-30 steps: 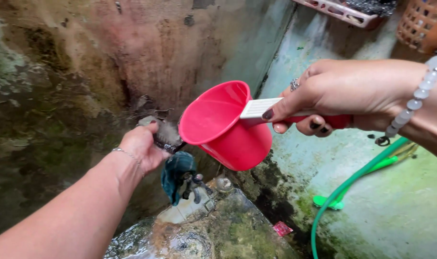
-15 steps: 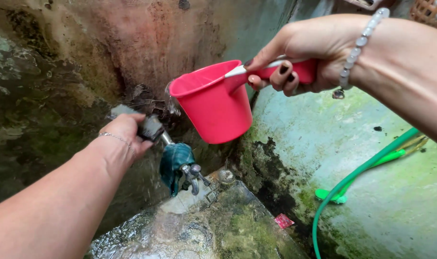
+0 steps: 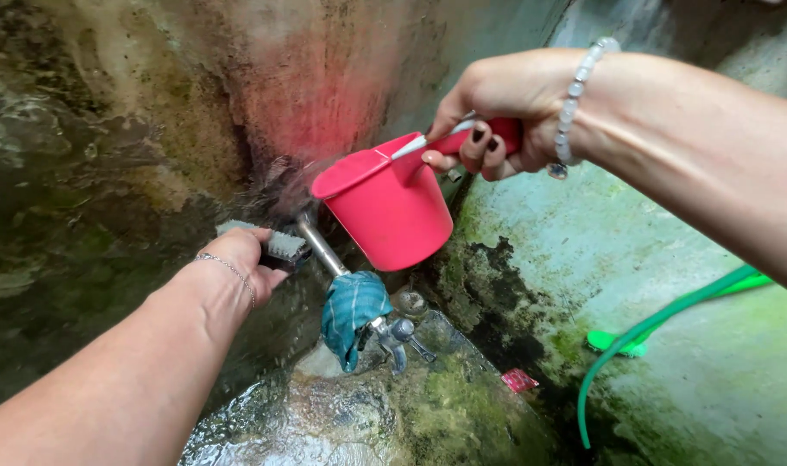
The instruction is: Clean the walls and fixtures in a bathroom area using a brush and water.
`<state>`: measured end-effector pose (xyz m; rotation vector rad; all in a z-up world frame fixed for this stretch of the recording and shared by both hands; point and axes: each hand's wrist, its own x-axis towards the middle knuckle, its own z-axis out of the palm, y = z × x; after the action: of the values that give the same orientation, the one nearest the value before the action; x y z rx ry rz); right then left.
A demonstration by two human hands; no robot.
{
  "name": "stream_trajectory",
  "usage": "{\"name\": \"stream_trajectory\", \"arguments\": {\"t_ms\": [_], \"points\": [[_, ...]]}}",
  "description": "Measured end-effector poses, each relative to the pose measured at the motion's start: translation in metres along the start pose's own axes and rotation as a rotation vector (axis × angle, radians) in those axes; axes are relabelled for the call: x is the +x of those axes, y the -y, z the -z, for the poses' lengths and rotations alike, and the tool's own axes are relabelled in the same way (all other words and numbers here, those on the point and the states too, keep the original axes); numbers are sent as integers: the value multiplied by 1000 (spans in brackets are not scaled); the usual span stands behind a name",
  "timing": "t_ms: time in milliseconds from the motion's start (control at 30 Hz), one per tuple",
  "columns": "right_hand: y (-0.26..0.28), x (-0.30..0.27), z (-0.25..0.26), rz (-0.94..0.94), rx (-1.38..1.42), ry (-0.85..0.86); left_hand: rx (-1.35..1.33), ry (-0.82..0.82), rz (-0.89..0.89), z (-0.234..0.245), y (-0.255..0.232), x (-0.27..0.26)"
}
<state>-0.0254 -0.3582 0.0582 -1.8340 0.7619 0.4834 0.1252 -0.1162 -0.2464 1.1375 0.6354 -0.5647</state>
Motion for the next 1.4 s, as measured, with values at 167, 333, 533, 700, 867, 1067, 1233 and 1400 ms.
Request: {"name": "stream_trajectory", "arguments": {"t_ms": [167, 333, 533, 700, 867, 1067, 1233, 1400], "points": [[-7, 7, 17, -13, 57, -55, 31, 65, 110, -12, -11, -18], [-2, 7, 15, -23, -25, -76, 124, 12, 135, -11, -6, -29], [7, 11, -4, 9, -74, -87, 218, 7, 114, -14, 6, 4], [0, 7, -8, 28, -27, -79, 136, 30, 114, -21, 13, 9], [-43, 16, 36, 45, 187, 67, 138, 96, 167, -33, 12, -19], [-89, -17, 44, 13, 398, -28, 108, 17, 79, -28, 13, -57], [-141, -34, 45, -1, 473, -117, 88, -168, -108, -29, 28, -112], [-168, -45, 36, -33, 443, -193, 104, -200, -166, -17, 69, -113]]}}
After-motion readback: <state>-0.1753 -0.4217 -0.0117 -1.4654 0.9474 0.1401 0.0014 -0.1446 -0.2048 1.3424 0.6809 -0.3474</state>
